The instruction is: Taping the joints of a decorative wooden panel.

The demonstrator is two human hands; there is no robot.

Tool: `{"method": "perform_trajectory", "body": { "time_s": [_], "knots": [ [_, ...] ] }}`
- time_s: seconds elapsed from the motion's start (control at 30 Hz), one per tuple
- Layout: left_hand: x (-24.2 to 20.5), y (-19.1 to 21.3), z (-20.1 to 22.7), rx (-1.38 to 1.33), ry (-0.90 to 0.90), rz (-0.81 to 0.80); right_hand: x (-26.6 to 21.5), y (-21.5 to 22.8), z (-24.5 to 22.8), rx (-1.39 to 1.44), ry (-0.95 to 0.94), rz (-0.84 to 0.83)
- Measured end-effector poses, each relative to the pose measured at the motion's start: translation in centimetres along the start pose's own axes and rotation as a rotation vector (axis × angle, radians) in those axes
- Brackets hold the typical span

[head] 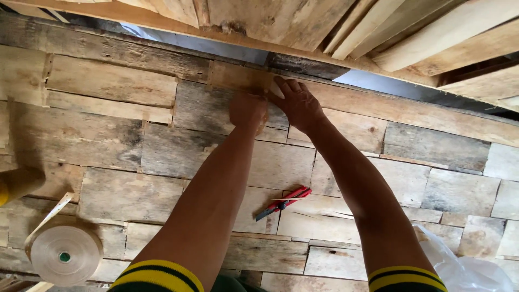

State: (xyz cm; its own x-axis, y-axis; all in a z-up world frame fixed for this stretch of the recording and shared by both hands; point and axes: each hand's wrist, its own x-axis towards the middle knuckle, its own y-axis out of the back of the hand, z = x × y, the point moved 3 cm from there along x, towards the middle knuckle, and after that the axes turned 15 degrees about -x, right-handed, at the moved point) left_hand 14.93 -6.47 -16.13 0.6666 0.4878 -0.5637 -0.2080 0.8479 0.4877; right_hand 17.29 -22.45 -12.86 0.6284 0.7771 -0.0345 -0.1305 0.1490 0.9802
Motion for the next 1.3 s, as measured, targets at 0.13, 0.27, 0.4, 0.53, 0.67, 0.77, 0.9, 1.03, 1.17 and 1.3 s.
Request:
{"method": "perform_trajectory", "body": {
  "time_s": [0.13,0.27,0.4,0.53,0.67,0.77,0.9,1.03,1.17,1.3],
  "knots": [
    [0.5,-0.7,-0.8,0.107,0.051,-0.085,0.0,-0.7,-0.2,-0.059,0.009,-0.058],
    [1.9,-1.6,-2.6,-0.013,-0.010,-0.042,0.2,0.3,0.0,-0.048,0.015,-0.109],
    [1.3,-1.0,-1.6,0.065,-0.023,0.018,0.0,2.2,0.3,0.019,0.034,-0.218],
    [1.9,-1.8,-3.1,-0.026,-0.144,0.042,-1.2,-0.1,0.7,0.024,0.103,-0.085],
    [2.4,-1.6,-2.5,0.110,-0.013,0.023,-5.1,0.5,-0.4,0.223,0.039,0.086],
    [3.4,-2.0,-4.4,0.095,-0.007,-0.112,-9.3,2.9,-4.6,0.202,0.056,-0.459],
    [3.4,-2.0,-5.0,-0.256,-0.031,-0.161,-14.2,6.7,-10.1,0.523,0.146,-0.376],
    [8.0,-6.0,-10.3,-0.493,0.062,-0.304,-17.7,7.6,-13.4,0.575,0.158,-0.137],
    [6.8,-5.1,-9.7,-0.531,-0.019,-0.261,-19.5,5.9,-15.0,0.512,0.042,0.073],
    [4.0,-3.0,-7.2,-0.648,0.055,-0.244,-19.4,7.8,-14.5,0.521,0.022,0.165]
  ]
}}
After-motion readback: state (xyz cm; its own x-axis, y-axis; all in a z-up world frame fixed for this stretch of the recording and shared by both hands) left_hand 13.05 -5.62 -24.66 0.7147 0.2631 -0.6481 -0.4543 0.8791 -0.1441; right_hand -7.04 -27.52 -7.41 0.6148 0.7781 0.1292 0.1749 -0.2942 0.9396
